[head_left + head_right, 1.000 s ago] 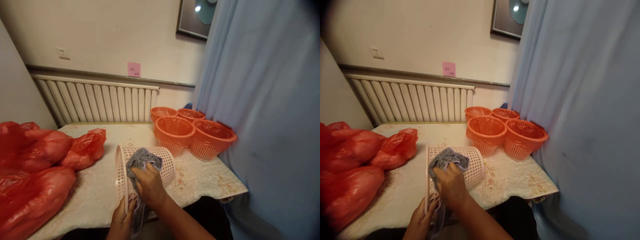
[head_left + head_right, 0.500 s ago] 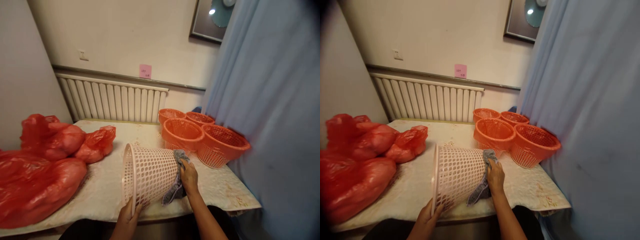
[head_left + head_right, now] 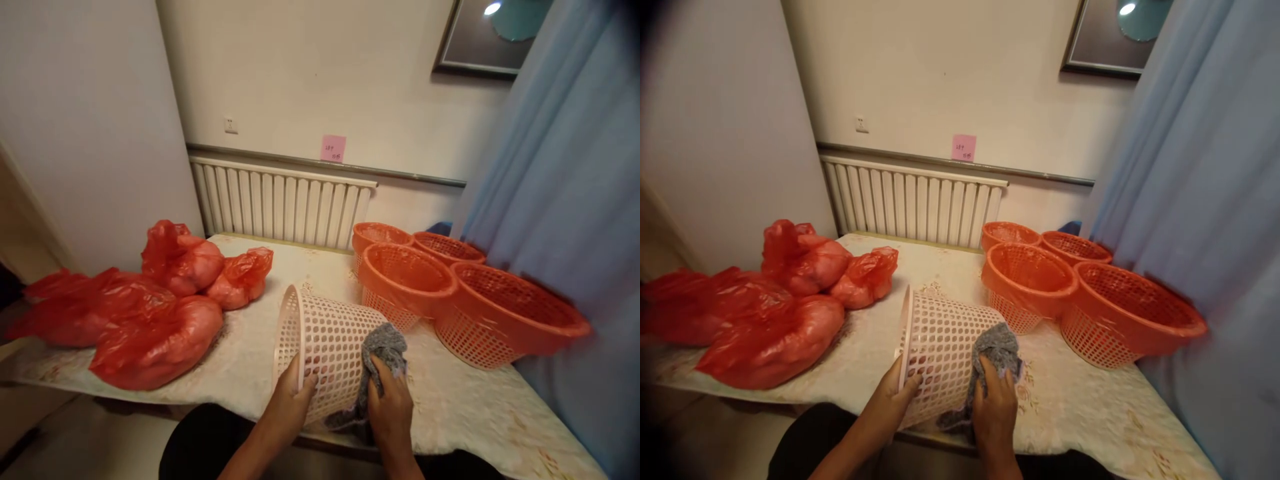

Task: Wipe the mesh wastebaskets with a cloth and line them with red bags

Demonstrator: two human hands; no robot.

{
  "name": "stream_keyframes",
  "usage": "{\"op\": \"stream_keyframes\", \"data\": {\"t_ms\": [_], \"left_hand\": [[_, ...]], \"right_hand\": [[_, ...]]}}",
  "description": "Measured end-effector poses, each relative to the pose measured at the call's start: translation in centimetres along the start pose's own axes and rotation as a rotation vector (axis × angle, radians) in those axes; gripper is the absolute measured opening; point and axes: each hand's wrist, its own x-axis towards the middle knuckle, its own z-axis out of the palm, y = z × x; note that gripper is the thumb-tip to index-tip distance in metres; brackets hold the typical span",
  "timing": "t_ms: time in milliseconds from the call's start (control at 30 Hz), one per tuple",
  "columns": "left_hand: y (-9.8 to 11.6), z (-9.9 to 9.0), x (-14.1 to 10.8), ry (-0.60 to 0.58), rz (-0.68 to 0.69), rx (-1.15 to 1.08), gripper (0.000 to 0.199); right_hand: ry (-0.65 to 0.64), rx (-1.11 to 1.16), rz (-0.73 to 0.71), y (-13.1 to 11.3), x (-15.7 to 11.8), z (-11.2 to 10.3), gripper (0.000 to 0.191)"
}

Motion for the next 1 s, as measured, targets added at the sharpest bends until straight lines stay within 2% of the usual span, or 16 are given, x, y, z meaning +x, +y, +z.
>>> {"op": "stream_keyframes", "data": {"t_ms": [200,300,367,500,667,833,900,1000], "left_hand": [[-1.4,0.4,-0.7,-0.024,0.106,0.012,0.041],[-2.3,0.5,-1.1,0.008,0.118,0.047,0.042],[-2.7,0.6,-1.4,0.028,0.102,0.066,0.040],[-3.2,0.6,-1.6,0.019,0.094,0.074,0.038],[-4.0,0.8,-1.6,0.046,0.090,0.075,0.037],[-4.7,1.0,-2.0,0.017,0.097,0.065,0.035],[-4.4,0.9,-2.0,-0.014,0.078,0.042,0.037],[-3.1,0.6,-1.3,-0.030,0.025,0.012,0.041]], "right_hand": [[-0.110,0.193,-0.319,-7.9,2.2,-1.4,0.044],[-0.155,0.210,-0.350,-10.2,4.1,-1.9,0.042],[-0.176,0.210,-0.341,-10.5,5.4,-1.9,0.039],[-0.216,0.186,-0.298,-8.1,7.7,-1.5,0.042],[-0.254,0.037,-0.076,-1.4,8.7,-1.1,0.042],[-0.226,-0.114,0.102,5.3,6.7,-1.2,0.040],[-0.177,-0.158,0.155,6.6,5.1,-1.1,0.039],[-0.088,-0.156,0.206,6.8,2.6,-0.8,0.039]]}}
